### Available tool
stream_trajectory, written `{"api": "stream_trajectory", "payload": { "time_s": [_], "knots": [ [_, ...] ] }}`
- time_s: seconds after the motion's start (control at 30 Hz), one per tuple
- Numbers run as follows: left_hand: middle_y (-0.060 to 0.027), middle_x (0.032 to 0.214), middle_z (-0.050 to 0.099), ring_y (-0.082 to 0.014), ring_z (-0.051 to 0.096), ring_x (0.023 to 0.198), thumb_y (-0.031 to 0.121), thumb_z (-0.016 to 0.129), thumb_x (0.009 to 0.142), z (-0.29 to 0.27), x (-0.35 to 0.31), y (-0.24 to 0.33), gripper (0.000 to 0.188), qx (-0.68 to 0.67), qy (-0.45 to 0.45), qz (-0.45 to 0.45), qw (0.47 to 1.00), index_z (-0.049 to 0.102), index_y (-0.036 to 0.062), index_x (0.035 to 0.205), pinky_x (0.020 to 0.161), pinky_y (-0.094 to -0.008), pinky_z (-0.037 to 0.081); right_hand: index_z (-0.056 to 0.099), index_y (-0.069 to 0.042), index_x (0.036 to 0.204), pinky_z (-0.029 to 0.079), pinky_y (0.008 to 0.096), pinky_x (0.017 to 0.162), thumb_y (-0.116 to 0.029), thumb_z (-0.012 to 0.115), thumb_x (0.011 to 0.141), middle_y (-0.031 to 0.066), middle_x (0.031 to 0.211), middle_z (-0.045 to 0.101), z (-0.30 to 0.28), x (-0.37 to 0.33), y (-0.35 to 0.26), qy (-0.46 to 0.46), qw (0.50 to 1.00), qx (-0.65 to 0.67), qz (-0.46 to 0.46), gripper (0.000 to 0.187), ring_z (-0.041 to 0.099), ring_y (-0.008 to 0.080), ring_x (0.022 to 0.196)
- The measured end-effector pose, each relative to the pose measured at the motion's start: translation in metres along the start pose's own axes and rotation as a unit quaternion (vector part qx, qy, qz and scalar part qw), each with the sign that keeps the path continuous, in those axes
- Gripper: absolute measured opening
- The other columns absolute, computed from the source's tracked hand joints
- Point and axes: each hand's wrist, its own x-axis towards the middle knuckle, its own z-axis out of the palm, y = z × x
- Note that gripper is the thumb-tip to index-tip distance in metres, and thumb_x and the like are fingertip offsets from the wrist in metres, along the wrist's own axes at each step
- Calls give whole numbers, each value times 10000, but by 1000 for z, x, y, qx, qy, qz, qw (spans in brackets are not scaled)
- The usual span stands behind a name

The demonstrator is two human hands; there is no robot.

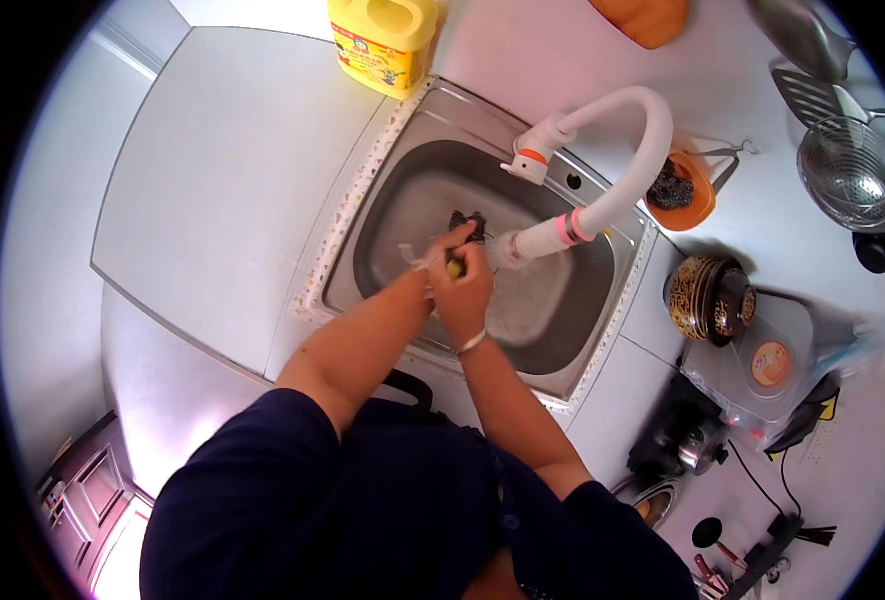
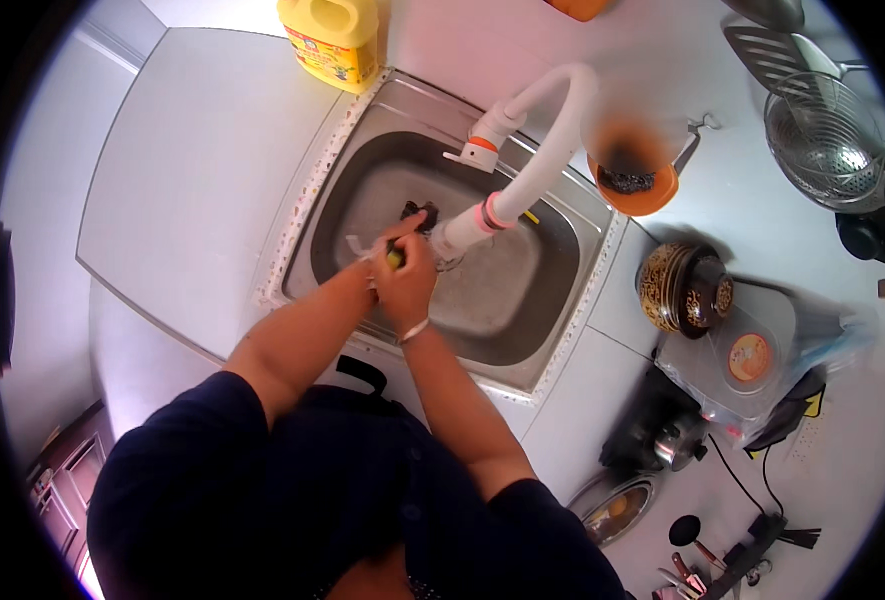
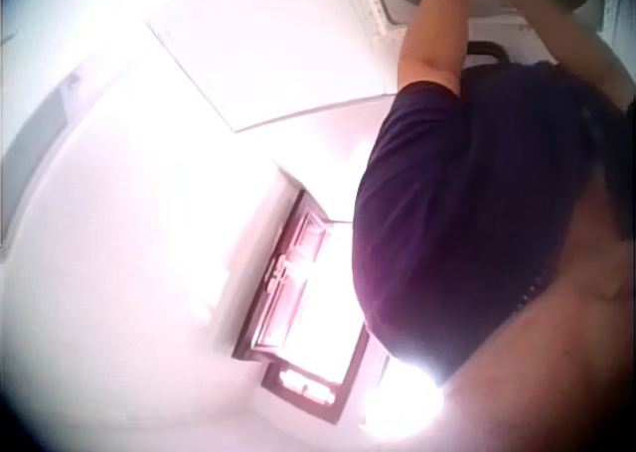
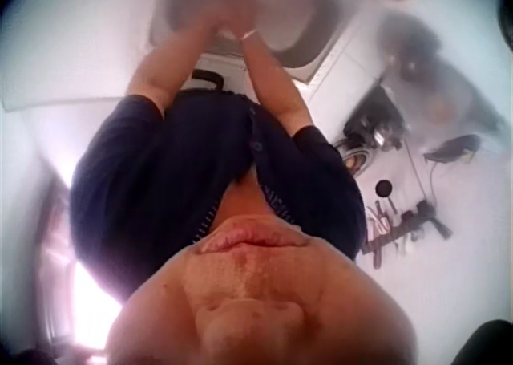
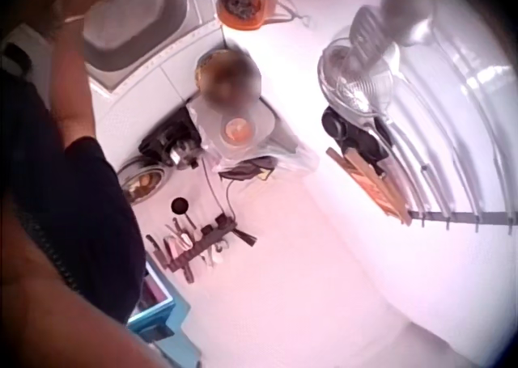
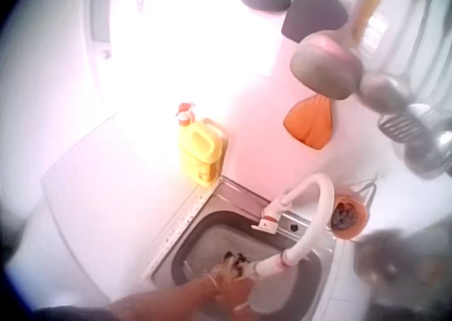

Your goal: The person picks up two eggplants and then moves to a sink to wash their hands and scrub a yellow cleaning cloth and a black cloth. They then use the yellow cloth to wipe the edges of the sink and the countertop.

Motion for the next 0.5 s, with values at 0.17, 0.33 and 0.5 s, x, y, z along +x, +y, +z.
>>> {"api": "stream_trajectory", "payload": {
  "time_s": [0.17,0.33,0.5],
  "knots": [
    [-91,979,619,-195,596,907,285,554,860,31,2,-7,296,176,175,153,956,567,49,1039,780,-347,490,557,-49,958,451,356,783,-198,603,805,63,942,612,-16,22,68,-3,851,420,315,218,581,232,867],
    [-86,1016,597,-205,586,929,235,592,839,23,-15,12,355,313,146,276,897,511,72,1144,808,-353,487,507,-63,1095,475,377,742,-217,527,867,62,1088,564,-39,4,61,-57,733,525,429,276,560,206,972],
    [-122,1068,573,-237,545,1010,345,577,846,9,-29,4,477,208,424,86,877,453,106,1240,875,-442,444,563,-48,935,450,293,741,-176,534,866,42,937,601,-44,35,47,-189,973,107,83,148,576,179,886]
  ]
}}
